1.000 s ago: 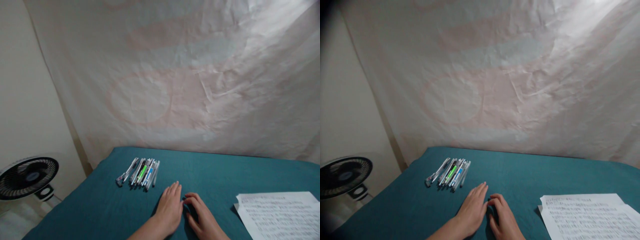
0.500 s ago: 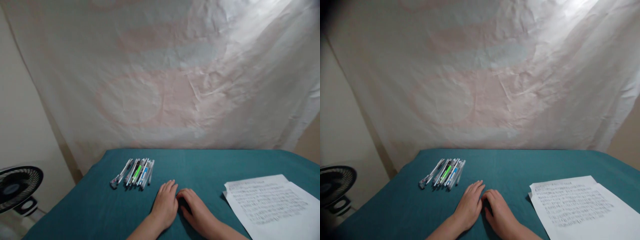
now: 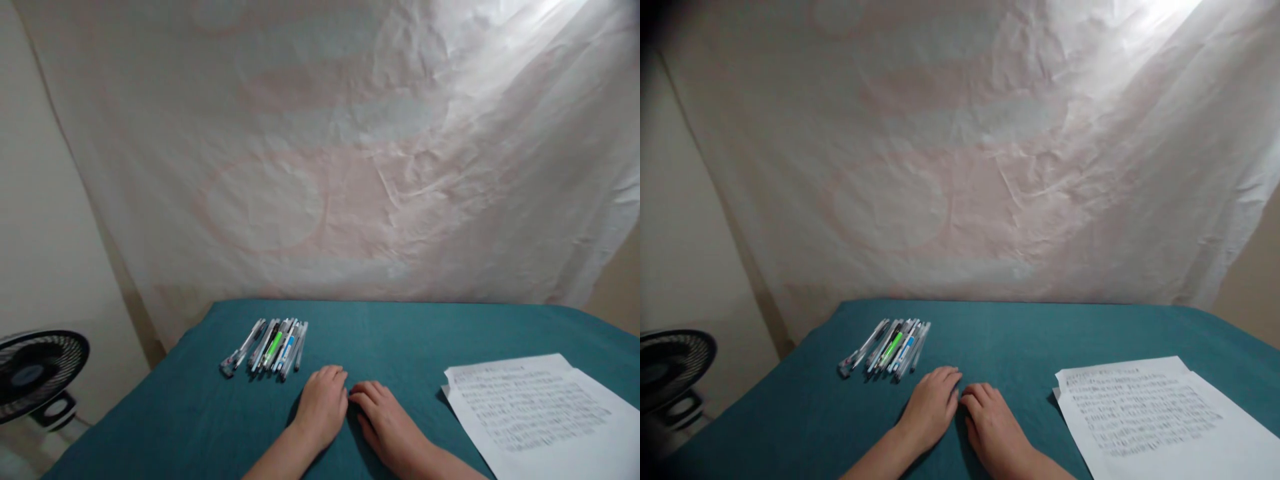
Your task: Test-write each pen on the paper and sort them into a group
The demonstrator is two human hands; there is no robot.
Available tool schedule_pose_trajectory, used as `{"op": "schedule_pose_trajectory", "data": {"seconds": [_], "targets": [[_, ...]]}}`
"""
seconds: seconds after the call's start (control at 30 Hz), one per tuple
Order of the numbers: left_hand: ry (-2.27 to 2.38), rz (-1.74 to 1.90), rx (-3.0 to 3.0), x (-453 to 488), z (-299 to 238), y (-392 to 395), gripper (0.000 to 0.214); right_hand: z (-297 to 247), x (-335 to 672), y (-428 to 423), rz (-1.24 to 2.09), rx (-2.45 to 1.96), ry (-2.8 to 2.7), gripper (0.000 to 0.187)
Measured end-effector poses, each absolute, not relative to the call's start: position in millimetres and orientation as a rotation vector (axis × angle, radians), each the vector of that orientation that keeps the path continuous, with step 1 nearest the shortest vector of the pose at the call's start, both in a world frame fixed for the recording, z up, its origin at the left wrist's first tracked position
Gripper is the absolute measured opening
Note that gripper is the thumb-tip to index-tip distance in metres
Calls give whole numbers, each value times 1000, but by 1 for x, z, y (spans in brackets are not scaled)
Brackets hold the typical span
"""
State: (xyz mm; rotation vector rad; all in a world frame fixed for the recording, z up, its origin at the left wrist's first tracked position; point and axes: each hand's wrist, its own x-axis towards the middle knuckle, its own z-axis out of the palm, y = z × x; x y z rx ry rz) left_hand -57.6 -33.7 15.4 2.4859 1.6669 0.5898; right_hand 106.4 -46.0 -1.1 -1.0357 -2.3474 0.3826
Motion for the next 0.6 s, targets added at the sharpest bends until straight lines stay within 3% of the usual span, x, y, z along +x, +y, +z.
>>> {"op": "schedule_pose_trajectory", "data": {"seconds": [0.2, 0.6], "targets": [[1838, 756, 2412, -100, 28, -7, 26, 1, 107, -47, 391, -1008, -2368, 26], [2413, 484, 2370, -122, 19, 59, 17, 6, 108, -47, 423, -1014, -2364, 32]]}}
